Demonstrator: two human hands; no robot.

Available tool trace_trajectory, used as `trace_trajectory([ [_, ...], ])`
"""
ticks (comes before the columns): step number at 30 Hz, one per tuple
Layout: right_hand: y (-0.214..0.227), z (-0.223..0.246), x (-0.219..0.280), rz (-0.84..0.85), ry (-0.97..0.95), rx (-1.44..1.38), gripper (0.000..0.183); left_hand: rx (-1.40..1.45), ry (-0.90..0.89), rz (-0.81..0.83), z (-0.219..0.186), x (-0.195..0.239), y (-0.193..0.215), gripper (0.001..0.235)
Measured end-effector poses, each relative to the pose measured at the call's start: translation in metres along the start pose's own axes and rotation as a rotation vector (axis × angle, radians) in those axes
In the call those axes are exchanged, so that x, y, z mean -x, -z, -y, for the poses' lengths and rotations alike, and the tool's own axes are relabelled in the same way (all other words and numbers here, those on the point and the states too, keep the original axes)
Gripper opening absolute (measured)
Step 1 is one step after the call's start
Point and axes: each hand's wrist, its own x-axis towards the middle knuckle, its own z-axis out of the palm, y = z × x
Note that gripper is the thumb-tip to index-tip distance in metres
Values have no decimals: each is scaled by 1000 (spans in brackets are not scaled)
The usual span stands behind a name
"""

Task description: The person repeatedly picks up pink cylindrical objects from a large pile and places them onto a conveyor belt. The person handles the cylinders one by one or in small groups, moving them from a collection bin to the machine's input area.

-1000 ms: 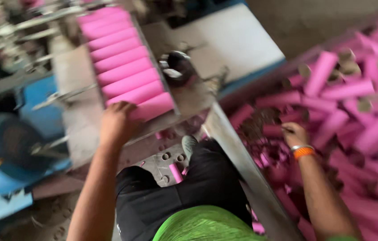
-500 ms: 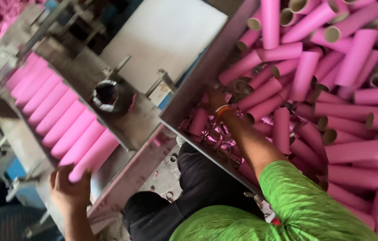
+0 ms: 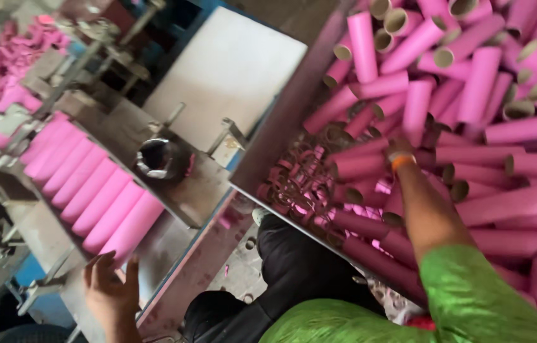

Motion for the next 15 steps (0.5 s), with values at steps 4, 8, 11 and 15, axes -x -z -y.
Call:
trace_trajectory([
  [4,23,14,53,19,-32,40,39,46,129,31,-17,-4,8,42],
  [8,55,61,52,-59,214,-38,29,160,129,31,-21,-8,12,42],
  [11,101,127,37,-201,661,122,15,214,127,5,-18,-5,15,40],
  [15,112,238,37,-41,548,-532,18,316,159,-25,-10,-4,11,36],
])
